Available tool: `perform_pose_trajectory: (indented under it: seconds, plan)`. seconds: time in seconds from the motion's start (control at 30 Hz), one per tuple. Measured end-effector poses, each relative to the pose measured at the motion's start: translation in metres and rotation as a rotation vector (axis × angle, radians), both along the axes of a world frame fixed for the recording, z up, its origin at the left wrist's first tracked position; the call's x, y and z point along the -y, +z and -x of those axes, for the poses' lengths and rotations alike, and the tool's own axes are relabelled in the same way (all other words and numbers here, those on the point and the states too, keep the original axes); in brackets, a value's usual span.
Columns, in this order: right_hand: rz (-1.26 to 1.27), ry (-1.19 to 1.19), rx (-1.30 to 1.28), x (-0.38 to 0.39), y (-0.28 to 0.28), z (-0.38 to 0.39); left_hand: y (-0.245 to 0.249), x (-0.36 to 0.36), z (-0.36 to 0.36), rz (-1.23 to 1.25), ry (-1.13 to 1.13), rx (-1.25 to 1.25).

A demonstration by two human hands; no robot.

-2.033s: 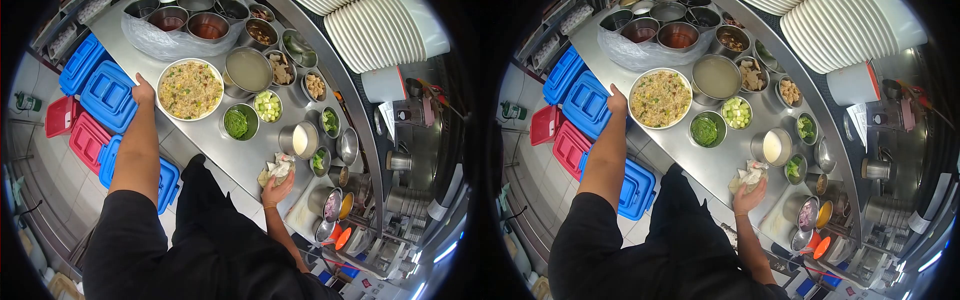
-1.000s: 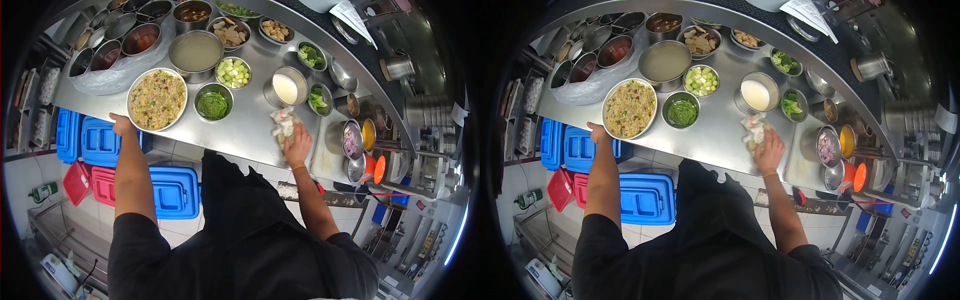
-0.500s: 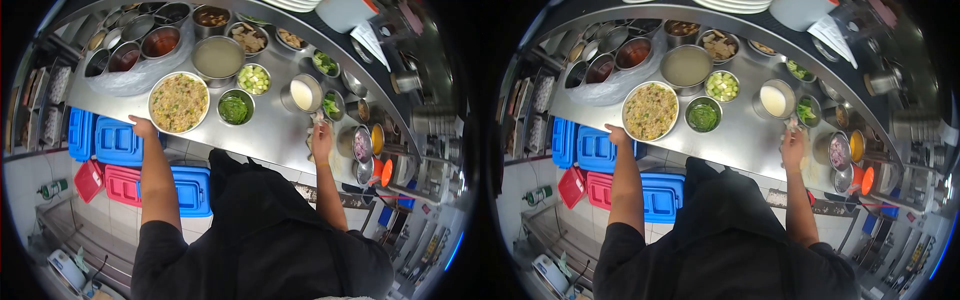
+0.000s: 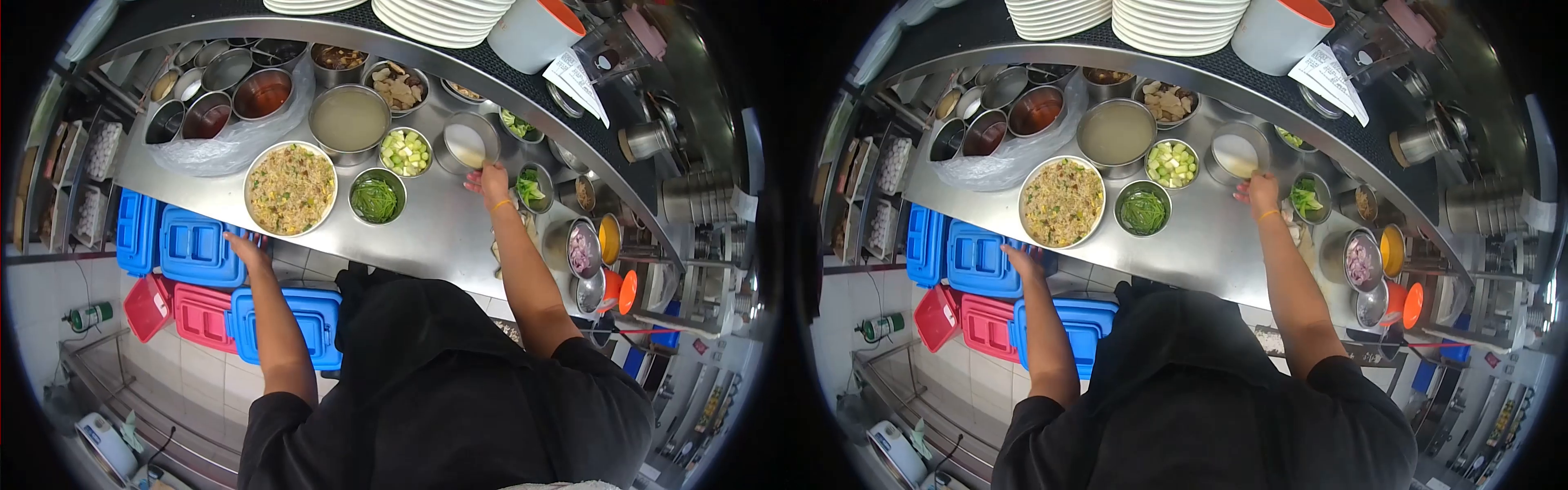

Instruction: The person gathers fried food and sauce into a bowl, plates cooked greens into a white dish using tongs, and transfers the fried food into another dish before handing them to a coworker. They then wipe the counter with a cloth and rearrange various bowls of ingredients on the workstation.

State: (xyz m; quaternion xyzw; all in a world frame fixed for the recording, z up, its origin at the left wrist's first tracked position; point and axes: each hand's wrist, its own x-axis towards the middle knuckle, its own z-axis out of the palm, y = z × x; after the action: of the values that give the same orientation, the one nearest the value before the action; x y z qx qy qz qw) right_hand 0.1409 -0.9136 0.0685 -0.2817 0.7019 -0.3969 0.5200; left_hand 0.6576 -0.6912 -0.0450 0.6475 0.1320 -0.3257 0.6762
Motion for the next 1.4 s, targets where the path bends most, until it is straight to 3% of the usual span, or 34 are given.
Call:
perform_pose_trajectory:
  seconds: [0.07, 0.2, 0.37, 0.5, 0.57, 0.77, 0.83, 0.9, 0.97, 1.0, 1.03, 1.13, 1.17, 1.23, 1.4]
  plan:
    - [0.004, 0.034, 0.029, 0.020, -0.001, -0.010, -0.024, -0.029, 0.022, -0.070, 0.121, -0.026]
    - [0.063, 0.113, 0.091, 0.043, -0.005, -0.021, -0.039, -0.086, 0.085, -0.172, 0.057, -0.050]
    - [0.110, 0.203, 0.135, 0.025, -0.012, -0.026, -0.051, -0.112, 0.105, -0.172, 0.088, -0.012]
    - [0.038, 0.349, -0.002, -0.038, -0.048, -0.012, -0.034, -0.082, 0.081, -0.070, 0.171, 0.067]
    - [0.205, 0.431, -0.117, -0.074, -0.072, -0.001, -0.028, -0.066, 0.062, -0.060, 0.214, 0.142]
    - [0.051, 0.593, -0.163, -0.115, -0.050, 0.010, -0.014, -0.004, -0.022, -0.103, 0.293, 0.188]
    - [0.099, 0.624, -0.278, -0.118, -0.037, 0.013, 0.000, 0.019, -0.047, -0.117, 0.197, 0.157]
    - [0.198, 0.633, -0.366, -0.110, -0.019, 0.008, -0.030, 0.045, -0.077, -0.004, 0.170, 0.206]
    - [0.338, 0.596, -0.428, -0.101, 0.009, -0.001, -0.029, 0.057, -0.067, -0.342, 0.130, 0.403]
    - [0.358, 0.548, -0.372, -0.090, 0.025, -0.008, -0.021, 0.065, -0.064, -0.502, 0.096, 0.506]
    - [0.382, 0.499, -0.311, -0.072, 0.039, -0.017, -0.015, 0.067, -0.061, -0.495, 0.084, 0.495]
    - [0.600, 0.492, -0.592, 0.010, 0.076, -0.030, -0.003, 0.062, -0.058, -0.530, 0.041, 0.483]
    - [0.568, 0.370, -0.395, 0.036, 0.086, -0.044, -0.008, 0.063, -0.060, -0.555, 0.042, 0.514]
    - [0.394, 0.343, -0.428, 0.100, 0.098, -0.062, -0.012, 0.062, -0.061, -0.593, 0.035, 0.531]
    - [0.157, 0.459, -0.332, 0.270, 0.032, -0.069, 0.002, 0.063, -0.057, -0.669, 0.009, 0.509]
